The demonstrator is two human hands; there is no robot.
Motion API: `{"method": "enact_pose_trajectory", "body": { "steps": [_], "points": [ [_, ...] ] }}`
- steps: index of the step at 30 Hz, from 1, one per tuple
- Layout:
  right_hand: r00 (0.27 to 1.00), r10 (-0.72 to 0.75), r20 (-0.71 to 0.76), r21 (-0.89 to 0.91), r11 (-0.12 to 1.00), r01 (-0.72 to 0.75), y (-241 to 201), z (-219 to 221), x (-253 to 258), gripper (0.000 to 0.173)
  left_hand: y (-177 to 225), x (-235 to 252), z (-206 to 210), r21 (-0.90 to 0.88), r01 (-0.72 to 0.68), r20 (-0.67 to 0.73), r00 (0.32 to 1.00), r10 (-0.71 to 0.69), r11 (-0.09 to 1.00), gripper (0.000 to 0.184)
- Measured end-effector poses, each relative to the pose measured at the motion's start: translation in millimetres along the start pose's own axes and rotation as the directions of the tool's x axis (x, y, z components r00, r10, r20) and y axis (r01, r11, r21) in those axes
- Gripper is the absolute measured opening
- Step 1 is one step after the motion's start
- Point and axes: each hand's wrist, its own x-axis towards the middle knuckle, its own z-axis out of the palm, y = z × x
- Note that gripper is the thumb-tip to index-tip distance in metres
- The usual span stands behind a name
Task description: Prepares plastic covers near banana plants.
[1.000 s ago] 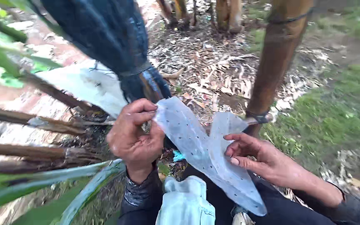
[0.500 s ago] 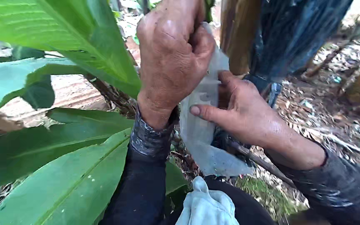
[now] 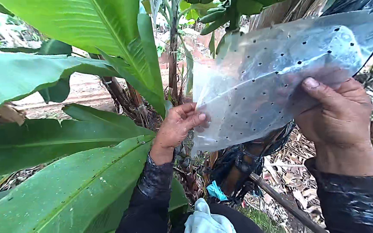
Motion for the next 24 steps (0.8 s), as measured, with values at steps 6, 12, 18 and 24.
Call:
{"method": "enact_pose_trajectory", "body": {
  "steps": [6,12,18,24],
  "points": [
    [0.998,-0.027,-0.051,-0.158,0.987,0.019,8,-10,-4,0.02,-19,1,1,0.006,-0.142,0.048,0.989,0.142,0.99,0.008],
    [0.954,0.3,-0.02,-0.118,0.947,-0.3,18,-10,-30,0.027,-29,-5,-3,0.158,-0.174,-0.137,0.971,0.197,0.972,0.008],
    [0.894,0.448,0.013,-0.035,0.894,-0.447,52,-3,-68,0.027,-53,-9,-8,0.36,-0.14,-0.262,0.934,0.244,0.922,0.013],
    [0.919,0.392,-0.043,-0.051,0.918,-0.394,72,5,-83,0.022,-76,-15,-4,0.646,-0.009,-0.277,0.929,0.245,0.763,0.015]
  ]
}}
